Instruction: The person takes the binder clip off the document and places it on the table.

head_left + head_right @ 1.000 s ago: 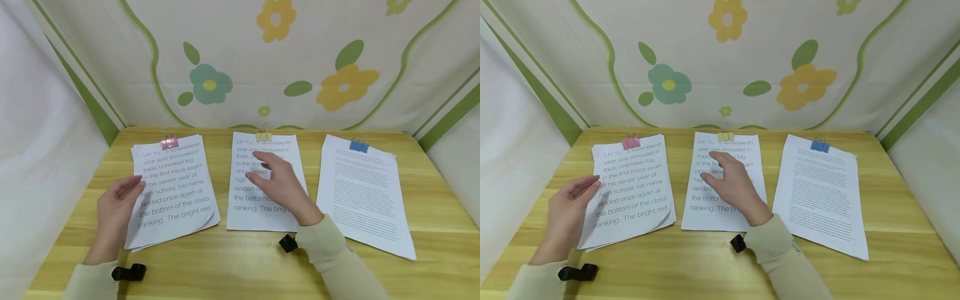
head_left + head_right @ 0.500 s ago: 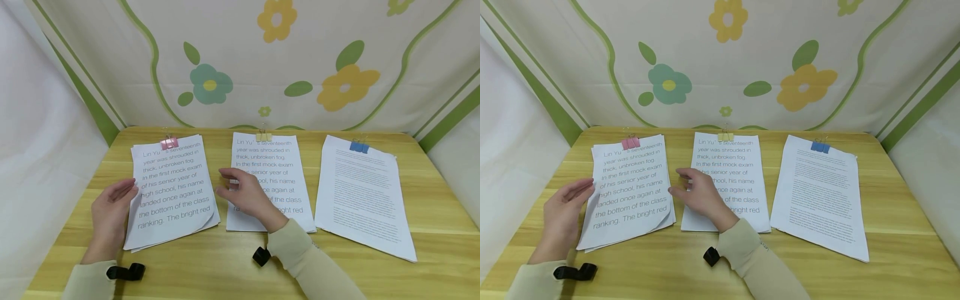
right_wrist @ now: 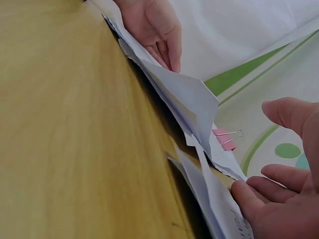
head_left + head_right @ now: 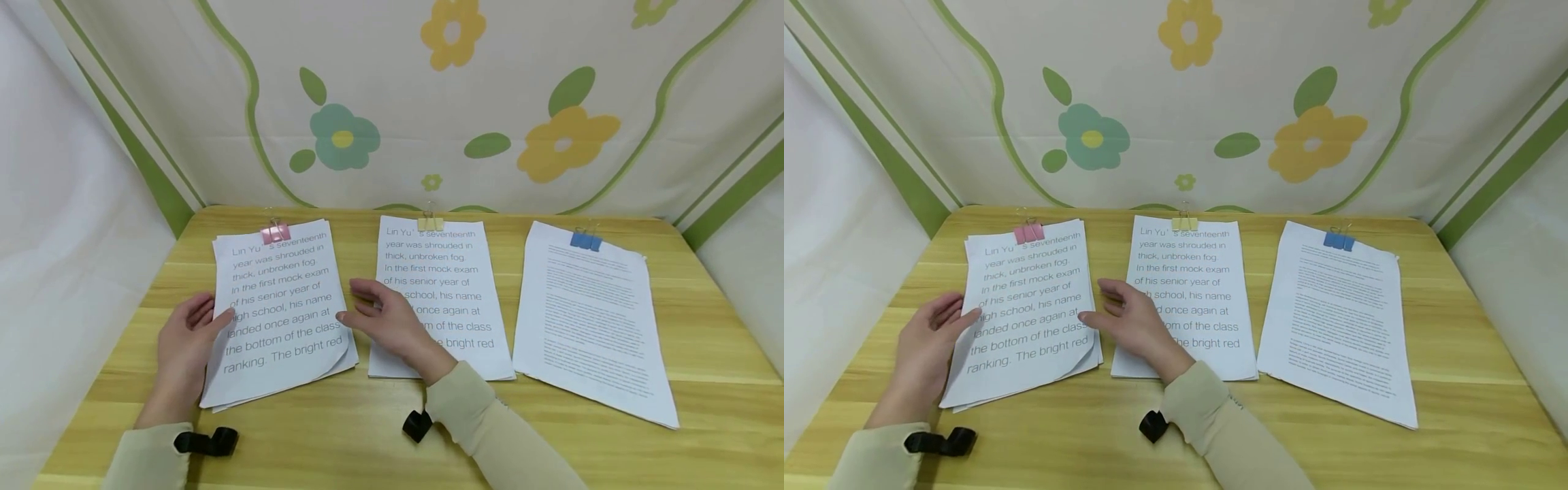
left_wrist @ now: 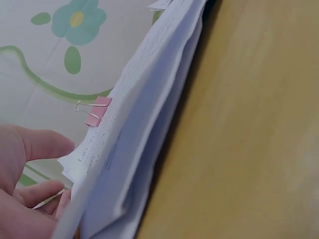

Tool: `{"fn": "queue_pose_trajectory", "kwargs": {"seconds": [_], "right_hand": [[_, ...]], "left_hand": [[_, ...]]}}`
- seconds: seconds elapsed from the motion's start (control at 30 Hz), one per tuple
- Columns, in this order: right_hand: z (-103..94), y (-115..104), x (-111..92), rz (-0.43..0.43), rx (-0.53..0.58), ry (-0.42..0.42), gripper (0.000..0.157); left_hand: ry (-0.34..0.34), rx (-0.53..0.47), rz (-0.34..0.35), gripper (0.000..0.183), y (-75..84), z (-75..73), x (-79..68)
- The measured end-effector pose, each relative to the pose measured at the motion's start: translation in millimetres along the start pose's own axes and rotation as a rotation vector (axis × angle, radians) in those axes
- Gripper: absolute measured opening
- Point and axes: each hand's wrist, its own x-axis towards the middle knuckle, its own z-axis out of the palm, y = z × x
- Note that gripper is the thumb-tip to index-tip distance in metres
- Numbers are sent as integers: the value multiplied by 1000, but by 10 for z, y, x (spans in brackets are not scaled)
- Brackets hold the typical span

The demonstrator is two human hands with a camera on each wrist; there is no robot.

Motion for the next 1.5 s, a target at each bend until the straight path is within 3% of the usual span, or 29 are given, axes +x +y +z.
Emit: {"fn": "queue_pose_trajectory", "kwargs": {"seconds": [0.13, 0.33, 0.53, 0.87, 0.97, 1.2, 1.33, 1.5], "right_hand": [[19, 15, 4, 7, -49, -5, 71], [51, -2, 2, 11, -142, 2, 70], [71, -1, -2, 3, -204, -1, 67], [80, 34, -8, -64, -257, -15, 68], [80, 35, -11, -71, -261, -20, 66], [76, 48, -15, -87, -296, -14, 61], [73, 60, -17, -101, -327, -15, 58], [79, 58, -26, -114, -334, -29, 57]], "left_hand": [[-23, 92, 15, 83, 40, 24, 9], [-66, 143, 41, 88, 107, 41, -2], [-96, 184, 25, 88, 202, 37, -17], [-260, 133, -80, 91, 423, -55, 48], [-256, 113, -83, 83, 437, -35, 69], [-154, 17, -109, 64, 444, 16, 117], [-214, -51, -103, 64, 458, 22, 134], [-276, -32, -134, 66, 481, 34, 134]]}}
